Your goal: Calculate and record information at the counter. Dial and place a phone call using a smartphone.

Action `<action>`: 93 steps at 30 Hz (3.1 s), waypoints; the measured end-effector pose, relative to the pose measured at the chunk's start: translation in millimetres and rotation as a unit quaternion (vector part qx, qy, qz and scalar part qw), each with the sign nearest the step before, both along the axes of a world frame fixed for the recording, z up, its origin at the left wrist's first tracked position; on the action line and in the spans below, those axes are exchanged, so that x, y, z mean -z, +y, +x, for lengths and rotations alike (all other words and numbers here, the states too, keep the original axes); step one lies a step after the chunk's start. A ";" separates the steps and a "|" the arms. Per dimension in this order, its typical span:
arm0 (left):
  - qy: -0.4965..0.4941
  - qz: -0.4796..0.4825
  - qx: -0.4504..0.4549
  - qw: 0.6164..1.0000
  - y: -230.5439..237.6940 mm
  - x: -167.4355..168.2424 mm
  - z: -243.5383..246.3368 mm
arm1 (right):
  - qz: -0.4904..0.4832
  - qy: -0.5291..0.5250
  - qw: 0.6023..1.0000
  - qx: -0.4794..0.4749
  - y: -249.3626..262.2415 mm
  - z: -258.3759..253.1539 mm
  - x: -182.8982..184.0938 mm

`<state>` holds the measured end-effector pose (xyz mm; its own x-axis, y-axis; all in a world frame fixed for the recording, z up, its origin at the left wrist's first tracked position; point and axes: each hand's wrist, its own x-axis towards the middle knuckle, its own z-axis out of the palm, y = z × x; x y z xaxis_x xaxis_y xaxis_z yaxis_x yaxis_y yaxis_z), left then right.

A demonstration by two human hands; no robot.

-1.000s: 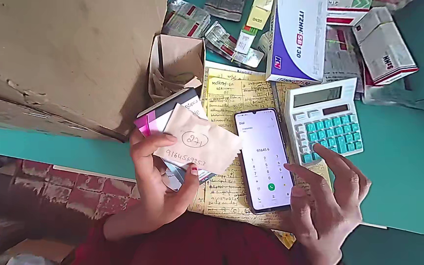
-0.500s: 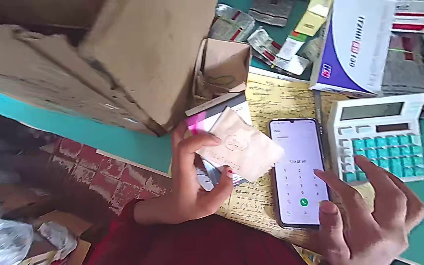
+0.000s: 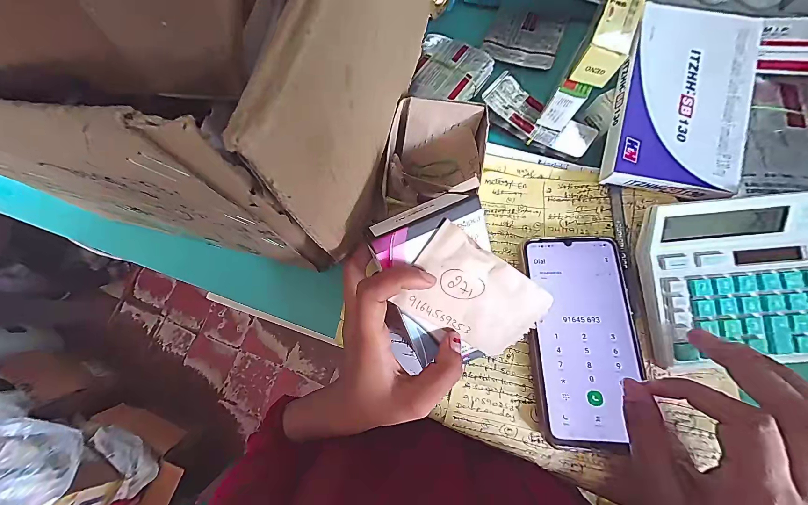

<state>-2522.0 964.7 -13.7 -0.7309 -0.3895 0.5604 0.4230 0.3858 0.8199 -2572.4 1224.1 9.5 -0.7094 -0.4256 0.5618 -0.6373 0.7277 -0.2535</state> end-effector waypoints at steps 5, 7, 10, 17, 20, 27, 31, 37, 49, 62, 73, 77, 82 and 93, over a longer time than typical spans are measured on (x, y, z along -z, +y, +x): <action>0.001 -0.007 -0.013 1.000 0.2 -0.3 -0.6 | 0.003 -0.005 1.000 -0.022 -0.9 -1.4 -1.9; 0.002 -0.003 -0.010 1.000 0.3 -0.1 -0.6 | 0.006 -0.013 1.000 -0.026 -0.6 -1.5 -2.5; 0.000 -0.004 -0.010 1.000 0.2 0.3 0.1 | 0.012 -0.024 0.999 -0.024 0.4 -1.1 -2.0; 0.000 -0.013 -0.017 1.000 -0.7 0.0 -0.1 | -0.002 -0.032 0.999 -0.007 1.3 1.3 -4.0; -0.005 -0.017 -0.016 1.000 -0.1 -1.5 -0.3 | -0.028 -0.024 0.999 0.006 3.9 0.2 -3.8; 0.002 -0.019 -0.018 1.000 -0.3 -3.2 -1.6 | -0.007 -0.031 0.999 -0.030 -1.5 2.9 -1.9; 0.003 -0.018 -0.017 1.000 -0.3 -3.2 -1.5 | 0.009 -0.037 0.999 -0.027 -5.4 2.5 0.0; 0.003 -0.028 -0.017 0.999 -0.6 -2.4 -1.0 | -0.014 -0.010 0.999 0.030 -1.2 1.3 -3.7; 0.003 -0.025 -0.022 0.999 -0.7 -2.4 -1.0 | -0.023 0.019 0.999 0.028 5.7 1.9 -2.5; 0.011 -0.017 -0.008 1.000 -0.6 -4.0 -1.8 | -0.003 0.032 0.997 -0.066 10.5 13.8 6.0; 0.032 -0.018 -0.026 0.999 0.7 -1.5 -1.3 | -0.065 0.042 0.995 -0.058 -2.2 13.2 -6.3; 0.059 -0.027 -0.007 0.998 -1.0 -0.1 -1.5 | -0.085 0.026 0.988 -0.122 -18.3 9.9 -15.1; 0.092 -0.050 0.051 0.993 -6.4 1.6 2.9 | -0.107 -0.018 0.975 -0.196 -46.1 6.0 -24.6; 0.152 -0.073 0.122 0.978 1.8 0.9 3.5 | -0.067 -0.122 0.973 -0.183 -66.5 11.9 -33.0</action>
<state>-2518.5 966.6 -14.6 -0.5838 -0.1238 0.8024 0.7325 0.3461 0.5863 -2560.5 1157.6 42.5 -0.6431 -0.6090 0.4642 -0.7569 0.4134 -0.5062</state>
